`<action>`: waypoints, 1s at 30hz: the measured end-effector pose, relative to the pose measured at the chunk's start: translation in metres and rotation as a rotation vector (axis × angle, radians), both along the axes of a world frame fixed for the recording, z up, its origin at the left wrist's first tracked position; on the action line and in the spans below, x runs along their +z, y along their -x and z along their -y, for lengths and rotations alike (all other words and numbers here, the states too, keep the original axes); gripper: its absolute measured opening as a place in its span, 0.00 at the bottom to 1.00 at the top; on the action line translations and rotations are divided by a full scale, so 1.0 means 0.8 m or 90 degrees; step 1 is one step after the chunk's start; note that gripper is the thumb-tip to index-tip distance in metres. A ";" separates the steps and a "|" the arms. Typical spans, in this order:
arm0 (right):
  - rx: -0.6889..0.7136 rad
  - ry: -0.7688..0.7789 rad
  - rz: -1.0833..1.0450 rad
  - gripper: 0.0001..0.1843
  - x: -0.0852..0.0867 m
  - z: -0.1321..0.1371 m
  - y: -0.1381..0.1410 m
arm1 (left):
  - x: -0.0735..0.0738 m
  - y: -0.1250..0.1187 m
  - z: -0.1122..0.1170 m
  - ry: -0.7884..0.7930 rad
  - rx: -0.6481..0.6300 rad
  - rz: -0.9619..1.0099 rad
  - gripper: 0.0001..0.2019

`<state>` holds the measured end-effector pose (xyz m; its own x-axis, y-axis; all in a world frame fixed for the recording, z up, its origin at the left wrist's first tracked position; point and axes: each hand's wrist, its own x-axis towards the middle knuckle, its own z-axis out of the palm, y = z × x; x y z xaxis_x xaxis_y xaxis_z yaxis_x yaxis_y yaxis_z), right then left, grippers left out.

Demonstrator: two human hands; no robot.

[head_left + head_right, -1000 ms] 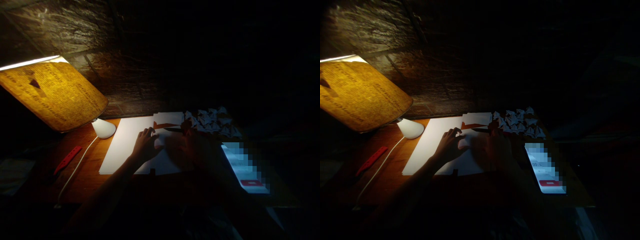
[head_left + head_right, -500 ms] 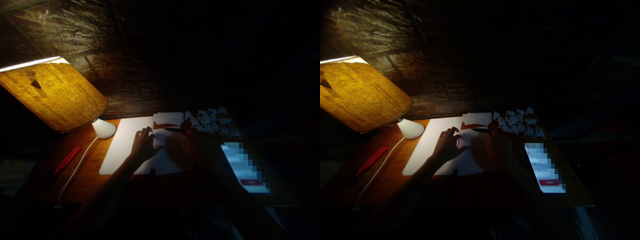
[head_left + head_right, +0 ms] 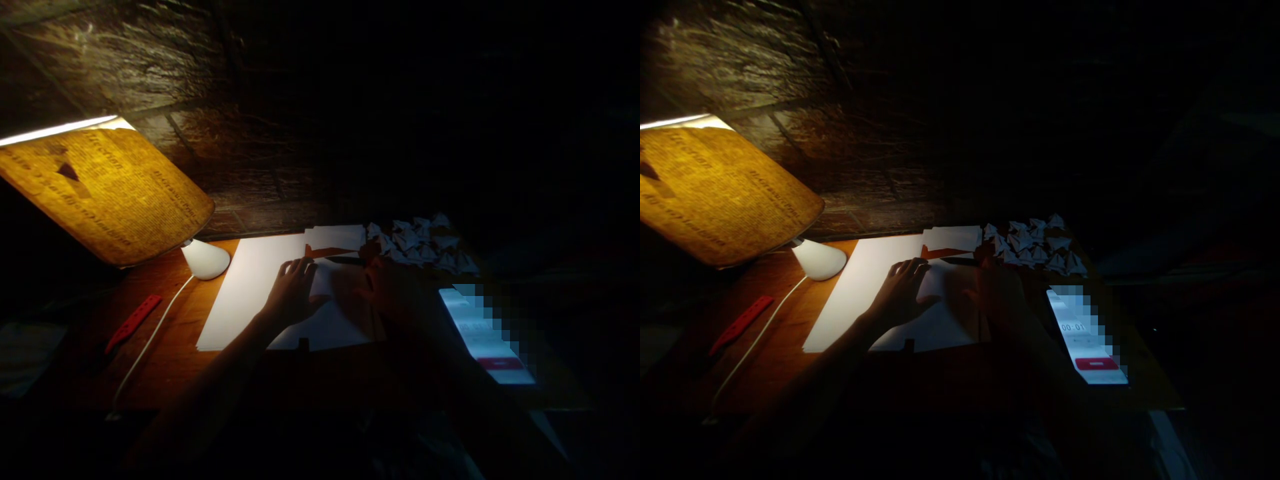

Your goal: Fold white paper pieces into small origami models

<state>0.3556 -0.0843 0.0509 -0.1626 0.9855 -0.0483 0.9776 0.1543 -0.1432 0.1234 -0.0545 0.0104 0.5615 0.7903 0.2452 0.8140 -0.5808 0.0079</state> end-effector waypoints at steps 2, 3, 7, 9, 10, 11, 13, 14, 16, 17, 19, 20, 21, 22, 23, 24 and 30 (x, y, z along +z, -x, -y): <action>-0.013 -0.002 -0.020 0.15 -0.002 -0.003 -0.003 | -0.005 -0.003 -0.002 0.027 -0.057 0.028 0.30; -0.018 -0.011 -0.032 0.13 -0.003 -0.005 -0.004 | -0.007 -0.004 -0.004 0.041 -0.077 0.036 0.29; -0.031 -0.083 -0.080 0.13 -0.013 -0.017 -0.011 | -0.008 -0.008 -0.006 0.069 -0.101 0.037 0.21; -0.035 -0.121 -0.094 0.16 -0.019 -0.023 -0.016 | -0.006 -0.009 -0.006 0.069 -0.104 0.042 0.16; -0.038 -0.132 -0.097 0.17 -0.022 -0.025 -0.018 | -0.004 -0.009 -0.006 0.066 -0.105 0.046 0.15; -0.040 -0.137 -0.097 0.18 -0.024 -0.027 -0.021 | -0.003 -0.010 -0.006 0.062 -0.105 0.049 0.14; -0.051 -0.132 -0.089 0.18 -0.029 -0.030 -0.024 | -0.002 -0.011 -0.005 0.054 -0.102 0.049 0.16; -0.056 -0.124 -0.082 0.18 -0.031 -0.031 -0.025 | -0.002 -0.012 -0.005 0.050 -0.101 0.049 0.18; -0.066 -0.107 -0.063 0.17 -0.035 -0.032 -0.025 | -0.004 -0.013 -0.006 0.039 -0.099 0.052 0.21; -0.069 -0.102 -0.054 0.17 -0.036 -0.032 -0.025 | -0.006 -0.014 -0.007 0.032 -0.097 0.058 0.22; -0.078 -0.098 -0.038 0.16 -0.038 -0.033 -0.024 | -0.008 -0.013 -0.008 0.017 -0.087 0.075 0.25; -0.084 -0.097 -0.033 0.16 -0.038 -0.033 -0.024 | -0.009 -0.012 -0.009 0.010 -0.080 0.085 0.25; -0.087 -0.095 -0.029 0.16 -0.038 -0.033 -0.023 | -0.008 -0.011 -0.009 0.004 -0.074 0.094 0.25; -0.091 -0.093 -0.026 0.17 -0.038 -0.033 -0.023 | -0.007 -0.009 -0.009 -0.002 -0.072 0.103 0.25; -0.093 -0.090 -0.024 0.17 -0.038 -0.034 -0.023 | -0.005 -0.007 -0.008 -0.009 -0.074 0.116 0.24; -0.096 -0.090 -0.023 0.18 -0.038 -0.034 -0.023 | -0.002 -0.005 -0.007 -0.014 -0.081 0.133 0.23; -0.103 -0.107 -0.023 0.16 -0.044 -0.037 -0.022 | 0.016 -0.002 0.003 -0.034 -0.086 0.373 0.18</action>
